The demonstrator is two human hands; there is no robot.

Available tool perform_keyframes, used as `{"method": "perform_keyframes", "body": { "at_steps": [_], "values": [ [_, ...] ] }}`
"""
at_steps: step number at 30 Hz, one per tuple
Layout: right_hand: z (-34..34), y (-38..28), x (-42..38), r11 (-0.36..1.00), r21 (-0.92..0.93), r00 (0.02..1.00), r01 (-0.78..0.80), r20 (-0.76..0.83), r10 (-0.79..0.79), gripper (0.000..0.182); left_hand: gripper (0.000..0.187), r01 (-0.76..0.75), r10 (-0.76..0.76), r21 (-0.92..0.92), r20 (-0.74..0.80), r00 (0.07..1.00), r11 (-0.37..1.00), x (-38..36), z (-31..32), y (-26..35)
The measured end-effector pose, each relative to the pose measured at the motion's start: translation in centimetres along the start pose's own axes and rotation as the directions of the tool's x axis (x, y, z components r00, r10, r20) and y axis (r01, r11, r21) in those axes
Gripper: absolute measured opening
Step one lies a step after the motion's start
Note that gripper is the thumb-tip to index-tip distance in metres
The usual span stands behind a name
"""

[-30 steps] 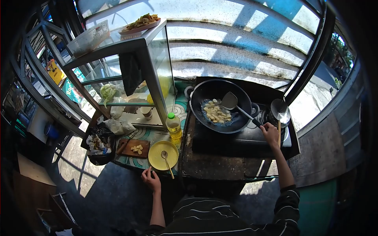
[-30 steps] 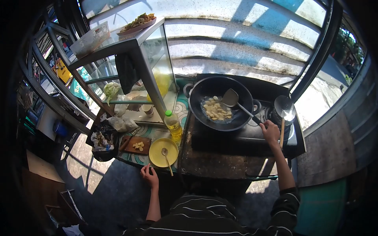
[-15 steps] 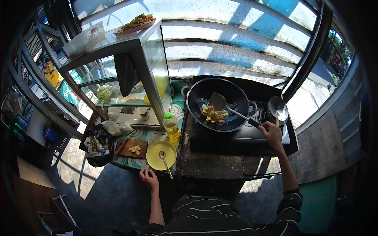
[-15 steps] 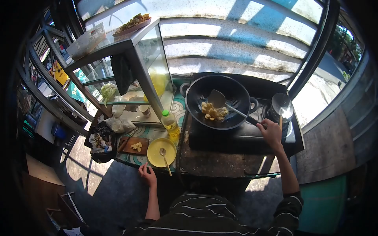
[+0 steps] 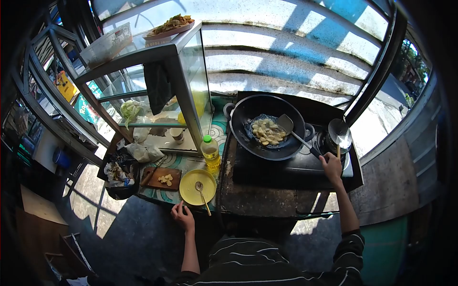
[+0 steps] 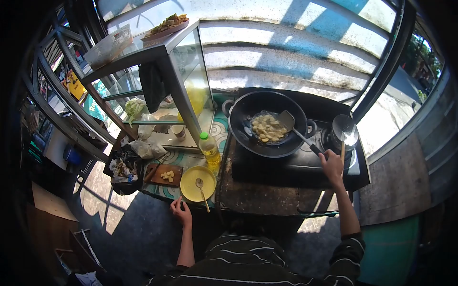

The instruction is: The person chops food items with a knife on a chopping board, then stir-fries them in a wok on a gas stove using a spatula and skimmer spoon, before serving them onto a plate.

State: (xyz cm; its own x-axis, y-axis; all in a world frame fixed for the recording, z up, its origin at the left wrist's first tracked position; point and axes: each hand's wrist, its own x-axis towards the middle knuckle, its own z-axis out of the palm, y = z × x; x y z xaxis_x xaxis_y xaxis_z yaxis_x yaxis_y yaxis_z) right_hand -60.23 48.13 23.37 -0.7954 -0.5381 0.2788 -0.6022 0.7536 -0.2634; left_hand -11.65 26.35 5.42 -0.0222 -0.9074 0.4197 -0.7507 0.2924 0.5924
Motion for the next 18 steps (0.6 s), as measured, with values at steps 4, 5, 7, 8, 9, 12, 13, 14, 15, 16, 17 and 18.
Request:
{"method": "perform_keyframes", "body": {
  "at_steps": [4, 5, 7, 8, 9, 12, 13, 14, 15, 16, 17, 18],
  "values": [
    [2.1, 0.8, -0.1, 0.974, 0.223, 0.989, -0.026, 0.147, -0.007, 0.033, 0.026, -0.011, 0.011, 0.004, 0.005, 1.0, 1.0, -0.2, -0.1, -0.1],
    [1.4, 0.0, 0.0, 0.955, 0.278, 0.962, -0.108, 0.271, 0.029, 0.037, 0.026, -0.014, 0.014, 0.003, 0.008, 1.0, 1.0, -0.1, -0.1, -0.1],
    [0.1, -1.1, 0.2, 0.945, 0.301, 0.955, -0.126, 0.296, 0.033, 0.037, 0.025, -0.011, 0.011, -0.001, 0.008, 1.0, 1.0, -0.1, 0.1, -0.1],
    [-0.8, -1.6, 0.4, 0.949, 0.307, 0.962, -0.07, 0.272, -0.017, 0.037, 0.025, -0.012, 0.012, -0.002, 0.009, 1.0, 1.0, 0.0, 0.1, 0.0],
    [-1.5, -2.2, 0.5, 0.95, 0.311, 0.967, -0.013, 0.247, -0.067, 0.036, 0.025, -0.006, 0.006, 0.003, 0.009, 1.0, 1.0, 0.1, 0.2, 0.1],
    [-3.3, -4.3, 0.2, 0.972, 0.23, 0.983, 0.047, 0.162, -0.086, 0.033, 0.025, 0.005, -0.005, -0.004, 0.011, 1.0, 1.0, 0.3, 0.5, 0.3],
    [-3.7, -4.8, 0.3, 0.981, 0.18, 0.988, 0.076, 0.116, -0.098, 0.032, 0.025, 0.009, -0.009, -0.014, 0.009, 1.0, 1.0, 0.3, 0.6, 0.3],
    [-3.9, -5.1, 0.3, 0.981, 0.179, 0.988, 0.079, 0.117, -0.101, 0.032, 0.025, 0.012, -0.012, -0.014, 0.008, 1.0, 1.0, 0.2, 0.6, 0.3],
    [-4.1, -5.4, 0.5, 0.982, 0.168, 0.99, 0.09, 0.094, -0.106, 0.031, 0.025, 0.017, -0.016, -0.019, 0.01, 1.0, 1.0, 0.2, 0.7, 0.3],
    [-4.1, -5.5, 0.5, 0.982, 0.157, 0.991, 0.1, 0.07, -0.112, 0.03, 0.025, 0.021, -0.021, -0.023, 0.012, 1.0, 1.0, 0.1, 0.8, 0.4],
    [-4.1, -5.5, 0.7, 0.982, 0.157, 0.991, 0.104, 0.07, -0.116, 0.03, 0.025, 0.023, -0.023, -0.023, 0.01, 1.0, 0.999, 0.1, 0.8, 0.4],
    [-3.8, -5.3, 0.8, 0.982, 0.111, 0.989, 0.151, -0.011, -0.15, 0.029, 0.025, 0.018, -0.018, -0.024, 0.0, 1.0, 1.0, 0.1, 0.8, 0.4]
  ]
}}
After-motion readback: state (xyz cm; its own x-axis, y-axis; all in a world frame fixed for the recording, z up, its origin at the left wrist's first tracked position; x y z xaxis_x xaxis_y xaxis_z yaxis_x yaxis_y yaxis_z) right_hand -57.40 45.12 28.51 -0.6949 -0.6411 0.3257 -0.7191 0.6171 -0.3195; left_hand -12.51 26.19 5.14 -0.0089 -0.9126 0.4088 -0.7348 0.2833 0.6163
